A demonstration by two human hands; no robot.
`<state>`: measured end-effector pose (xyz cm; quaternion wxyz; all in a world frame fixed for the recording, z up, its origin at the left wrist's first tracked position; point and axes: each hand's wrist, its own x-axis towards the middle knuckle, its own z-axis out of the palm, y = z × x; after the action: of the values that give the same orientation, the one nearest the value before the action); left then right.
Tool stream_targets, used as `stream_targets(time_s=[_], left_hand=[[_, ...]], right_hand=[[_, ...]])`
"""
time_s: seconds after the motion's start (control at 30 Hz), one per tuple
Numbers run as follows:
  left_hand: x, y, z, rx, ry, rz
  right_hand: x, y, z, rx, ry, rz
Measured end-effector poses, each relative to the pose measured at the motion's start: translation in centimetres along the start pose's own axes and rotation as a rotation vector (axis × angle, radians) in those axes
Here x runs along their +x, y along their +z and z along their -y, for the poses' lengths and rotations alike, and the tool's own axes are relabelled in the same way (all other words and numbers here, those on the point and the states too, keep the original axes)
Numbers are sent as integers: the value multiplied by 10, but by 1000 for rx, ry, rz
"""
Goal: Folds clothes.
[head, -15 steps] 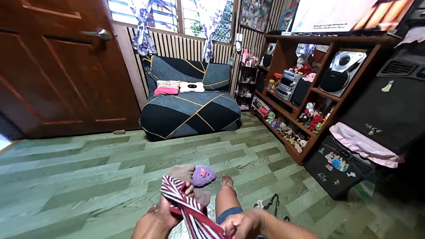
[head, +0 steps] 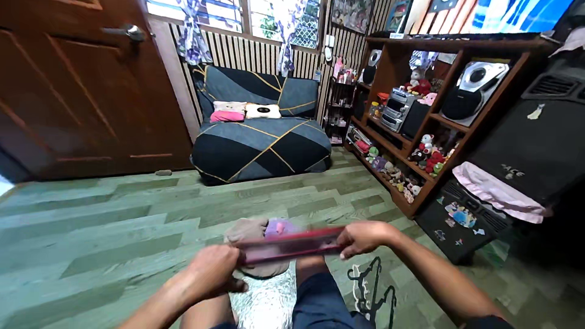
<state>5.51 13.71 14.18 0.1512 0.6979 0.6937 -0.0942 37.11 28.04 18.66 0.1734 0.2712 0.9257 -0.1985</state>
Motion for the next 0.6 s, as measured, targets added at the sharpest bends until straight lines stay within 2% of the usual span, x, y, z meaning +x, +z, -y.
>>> stream_targets(time_s=[0.03,0.07,0.17,0.2,0.23,0.27,0.3,0.37,0.4,0.5,0.6], left_hand=[[0,-2,2,-144,94,112],[-2,-1,8,-345,243,111],[-14,2,15,-924,733,-169],[-15,-3,13,-1024,847,-239],[-17,-10,12,-1059,890,-291],[-20,-17,13,-1017,854,-331],[-24,-23,12,-895,745,-359],[-27,-30,7,-517,492,-410],[-25,-27,3,-380,438,-473],[-17,-15,-8,-232,430,-735],[-18,-14,-22,-97,425,-1095]], right_hand=[[-2,1,-10,149,-116,36],[-8,0,-19,300,-236,-27],[-33,7,-33,837,-578,-294],[-39,7,-38,933,-657,-331],[-43,5,-42,980,-707,-356],[-46,3,-47,987,-720,-381],[-47,2,-51,967,-696,-414],[-49,1,-54,829,-573,-518],[-48,1,-54,715,-505,-573],[-45,3,-51,455,-366,-618],[-43,2,-49,435,-352,-614]])
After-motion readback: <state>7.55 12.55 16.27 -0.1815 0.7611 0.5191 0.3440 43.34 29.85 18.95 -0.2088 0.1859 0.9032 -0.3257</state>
